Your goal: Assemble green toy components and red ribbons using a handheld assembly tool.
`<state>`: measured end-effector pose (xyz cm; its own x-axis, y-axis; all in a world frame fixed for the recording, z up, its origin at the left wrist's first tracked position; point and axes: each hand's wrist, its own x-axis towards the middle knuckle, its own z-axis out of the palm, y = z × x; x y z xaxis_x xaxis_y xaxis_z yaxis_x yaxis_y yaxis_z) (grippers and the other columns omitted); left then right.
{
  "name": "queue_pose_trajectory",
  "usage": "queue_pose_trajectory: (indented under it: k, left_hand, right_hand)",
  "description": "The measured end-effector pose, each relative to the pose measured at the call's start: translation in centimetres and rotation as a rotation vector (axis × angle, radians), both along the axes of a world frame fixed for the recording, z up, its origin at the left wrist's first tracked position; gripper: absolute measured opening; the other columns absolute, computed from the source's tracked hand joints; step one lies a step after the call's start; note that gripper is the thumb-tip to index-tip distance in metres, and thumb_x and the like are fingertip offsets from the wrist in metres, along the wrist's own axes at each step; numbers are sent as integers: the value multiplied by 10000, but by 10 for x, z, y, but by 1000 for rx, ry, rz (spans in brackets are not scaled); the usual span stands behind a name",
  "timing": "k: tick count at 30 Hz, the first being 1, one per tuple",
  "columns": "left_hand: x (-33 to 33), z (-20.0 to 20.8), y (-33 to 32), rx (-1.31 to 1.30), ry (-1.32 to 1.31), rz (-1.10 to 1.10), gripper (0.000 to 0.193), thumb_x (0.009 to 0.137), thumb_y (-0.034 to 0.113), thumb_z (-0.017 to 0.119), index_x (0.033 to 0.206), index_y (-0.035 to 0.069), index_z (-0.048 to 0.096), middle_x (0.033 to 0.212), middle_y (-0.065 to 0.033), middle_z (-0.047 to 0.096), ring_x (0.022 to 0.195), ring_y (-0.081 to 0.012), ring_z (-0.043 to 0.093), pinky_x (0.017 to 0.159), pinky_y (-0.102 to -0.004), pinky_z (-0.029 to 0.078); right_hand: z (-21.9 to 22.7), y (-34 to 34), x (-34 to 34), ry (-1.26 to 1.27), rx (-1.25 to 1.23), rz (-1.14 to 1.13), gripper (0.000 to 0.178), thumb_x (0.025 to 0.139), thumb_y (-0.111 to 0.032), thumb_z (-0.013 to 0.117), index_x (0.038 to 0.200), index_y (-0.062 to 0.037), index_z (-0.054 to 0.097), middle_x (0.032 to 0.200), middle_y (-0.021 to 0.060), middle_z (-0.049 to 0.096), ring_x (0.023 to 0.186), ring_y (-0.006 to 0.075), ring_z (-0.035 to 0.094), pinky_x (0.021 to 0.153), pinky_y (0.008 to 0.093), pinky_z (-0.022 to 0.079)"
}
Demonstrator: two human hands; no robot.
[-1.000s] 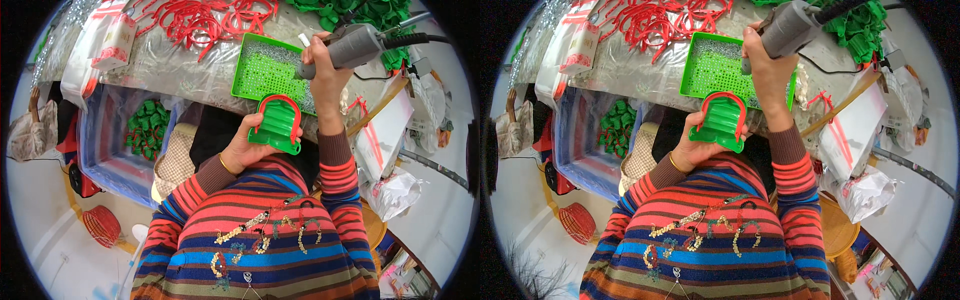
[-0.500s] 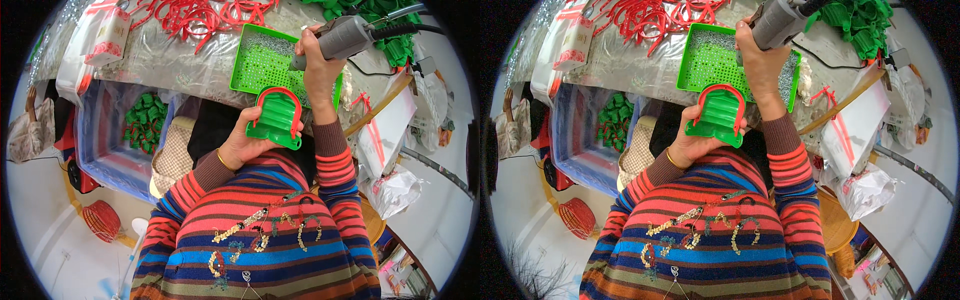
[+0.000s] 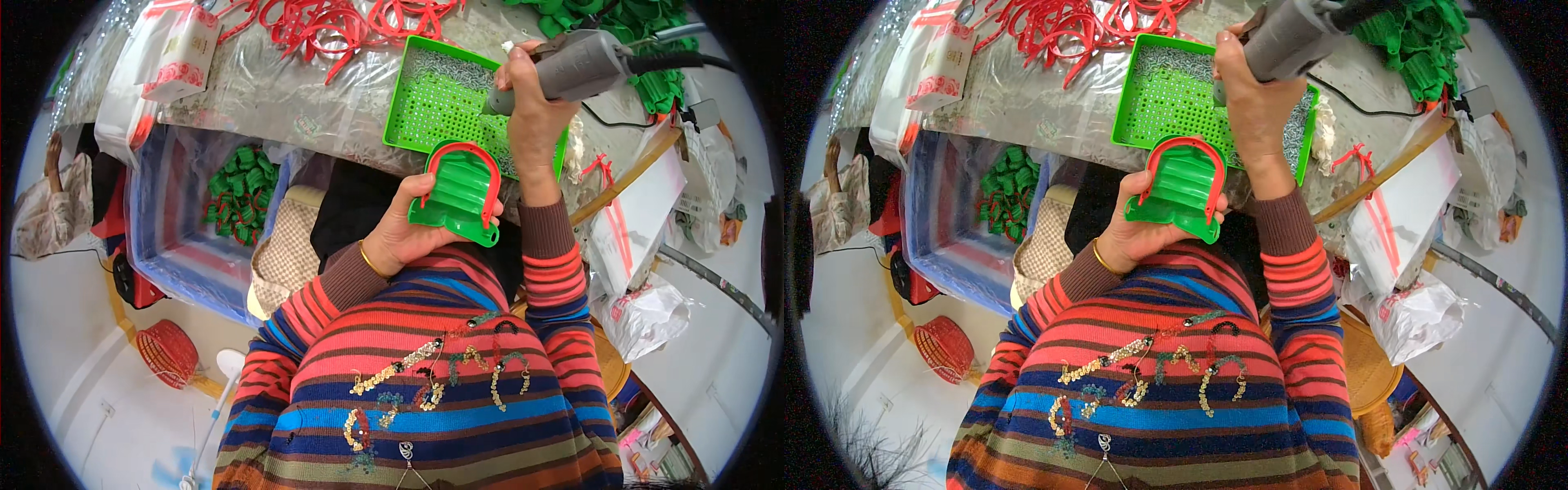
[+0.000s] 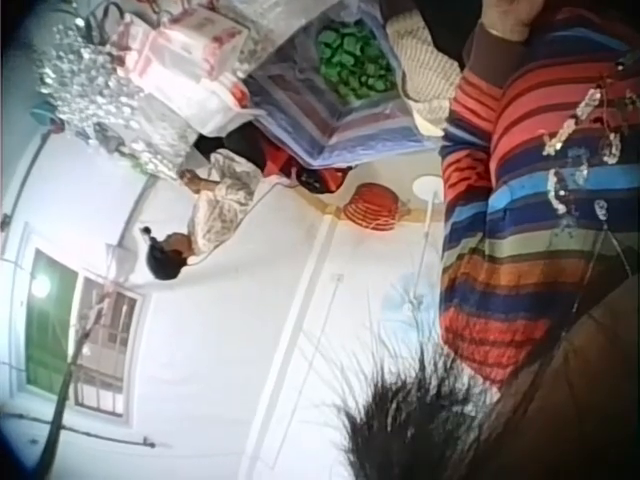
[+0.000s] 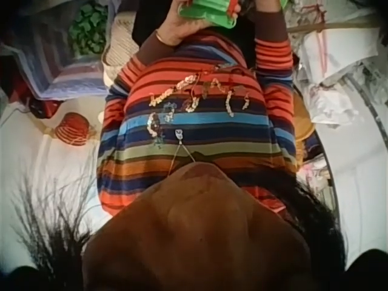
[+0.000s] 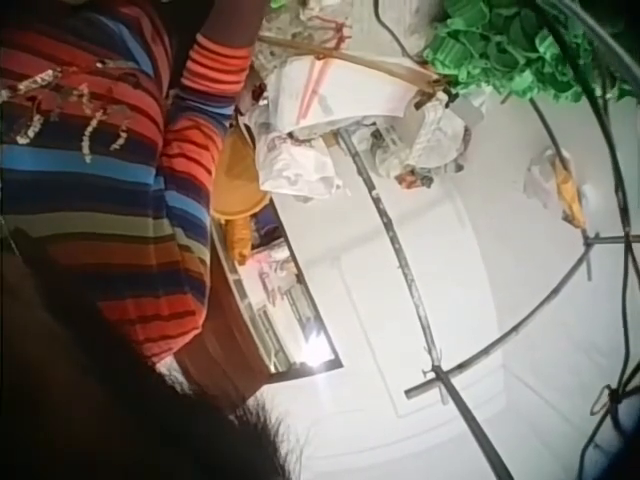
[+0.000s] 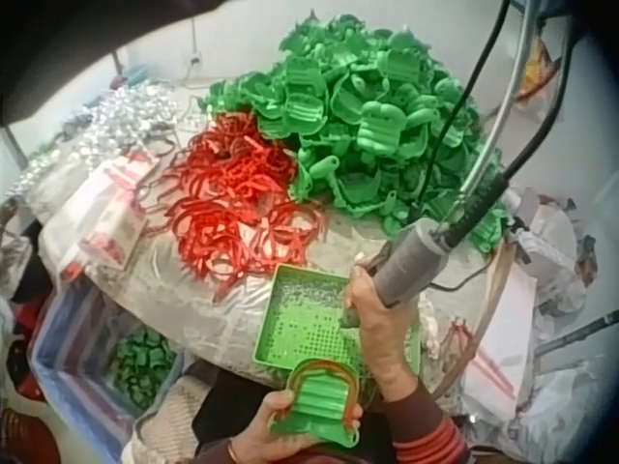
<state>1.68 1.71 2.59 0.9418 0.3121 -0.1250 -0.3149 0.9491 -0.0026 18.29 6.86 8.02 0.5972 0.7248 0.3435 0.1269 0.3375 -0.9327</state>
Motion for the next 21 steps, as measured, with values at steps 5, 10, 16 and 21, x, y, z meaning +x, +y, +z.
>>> queue_pose_trajectory:
  k: [5, 10, 16, 21]
  left_hand:
    - [0, 1, -2, -15, 25, 12, 708, 828, 461, 564, 1303, -42, 416, 1220, -279, 522, 1113, -375, 543, 979, -467, 427]
    - [-1, -1, -2, -18, 32, 18, 713, 831, 453, 565, 1320, -38, 397, 1229, -283, 516, 1128, -380, 532, 993, -474, 413]
    - [0, 2, -3, -12, 25, 20, 717, 830, 449, 569, 1328, -33, 386, 1240, -283, 507, 1140, -381, 523, 997, -478, 408]
    - [1, 3, -3, -14, 25, 17, 715, 830, 447, 570, 1330, -30, 386, 1245, -280, 504, 1142, -381, 522, 999, -480, 406]
  right_hand:
    - [45, -6, -8, 134, 129, 65, 145, 831, -4, 592, 945, 28, 508, 653, 25, 456, 551, 110, 447, 564, 275, 404]
    - [68, -23, -23, 178, 92, 188, 162, 834, -65, 589, 937, 32, 511, 616, 8, 400, 533, 106, 404, 546, 280, 371]
    - [67, -30, -31, 168, 57, 184, 133, 835, -58, 579, 921, 27, 524, 602, 6, 407, 516, 109, 406, 544, 279, 367]
    - [61, -32, -30, 173, 55, 198, 133, 835, -54, 580, 924, 26, 523, 602, 6, 409, 517, 109, 406, 545, 282, 368]
